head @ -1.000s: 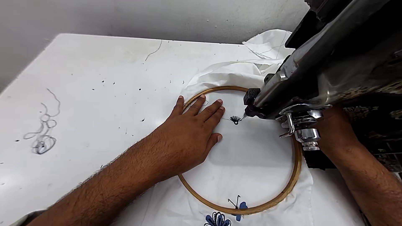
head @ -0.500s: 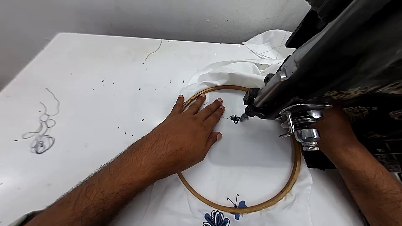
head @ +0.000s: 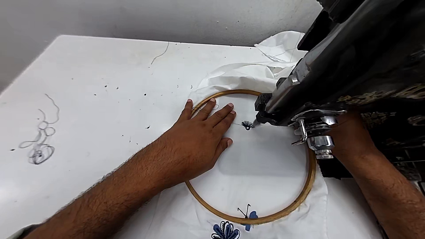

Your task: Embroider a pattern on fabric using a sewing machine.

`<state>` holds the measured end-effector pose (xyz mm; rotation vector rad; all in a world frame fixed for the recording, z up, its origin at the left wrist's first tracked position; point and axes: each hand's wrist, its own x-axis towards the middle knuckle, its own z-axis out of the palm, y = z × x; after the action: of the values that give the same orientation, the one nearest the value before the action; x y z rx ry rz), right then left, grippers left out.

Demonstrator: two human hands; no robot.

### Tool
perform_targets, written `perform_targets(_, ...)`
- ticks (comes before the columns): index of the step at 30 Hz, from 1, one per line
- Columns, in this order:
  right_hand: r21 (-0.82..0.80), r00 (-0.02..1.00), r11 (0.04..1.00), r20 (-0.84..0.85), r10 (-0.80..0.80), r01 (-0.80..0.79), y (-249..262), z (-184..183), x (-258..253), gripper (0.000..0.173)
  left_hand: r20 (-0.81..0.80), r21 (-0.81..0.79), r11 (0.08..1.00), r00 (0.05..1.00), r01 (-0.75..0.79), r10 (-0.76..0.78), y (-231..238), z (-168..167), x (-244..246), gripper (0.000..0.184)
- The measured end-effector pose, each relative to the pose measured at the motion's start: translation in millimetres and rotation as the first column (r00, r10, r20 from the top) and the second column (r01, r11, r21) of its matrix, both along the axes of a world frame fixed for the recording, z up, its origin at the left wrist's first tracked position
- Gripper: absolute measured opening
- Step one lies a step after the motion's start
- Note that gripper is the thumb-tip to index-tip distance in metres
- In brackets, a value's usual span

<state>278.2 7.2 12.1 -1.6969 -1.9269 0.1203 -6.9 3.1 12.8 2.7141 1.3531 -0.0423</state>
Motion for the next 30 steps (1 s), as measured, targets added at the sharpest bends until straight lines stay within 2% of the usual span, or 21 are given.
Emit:
perform_targets(3,0.037,1.0,0.999,0.021,0.001,-0.002,1.7,0.7,1.9,0.025,0.024,0.007,1.0,1.0,0.014,-0.014,1.1,-3.2,3.3,0.064)
perform_targets(9,-0.006,0.998,1.0,-0.056,-0.006,0.005,-1.9,-4.0,-4.6,0.015,0.002,-0.026,1.0,1.0,0.002,-0.002,2.3,4.5,-5.9,0.063)
perform_targets(17,0.062,0.999,0.998,0.038,0.016,-0.018,5.3,1.3,3.0,0.024,0.043,0.006,1.0,0.999,0.012,-0.013,2.2,-4.0,2.6,0.062)
perform_targets(20,0.039,1.0,0.999,-0.022,-0.021,0.022,1.0,2.2,-3.6,0.023,0.039,-0.01,1.0,0.999,0.017,-0.017,3.7,-1.2,-1.1,0.062)
perform_targets(25,-0.001,0.995,1.0,-0.1,-0.001,0.001,-3.0,-0.5,-7.4,0.02,0.013,-0.025,1.0,1.0,0.001,-0.001,4.7,3.1,-7.3,0.062)
perform_targets(30,0.067,0.999,0.997,0.011,0.043,-0.043,5.0,-0.1,2.4,0.023,0.03,-0.001,1.0,1.0,0.01,-0.01,3.1,-2.3,0.7,0.062)
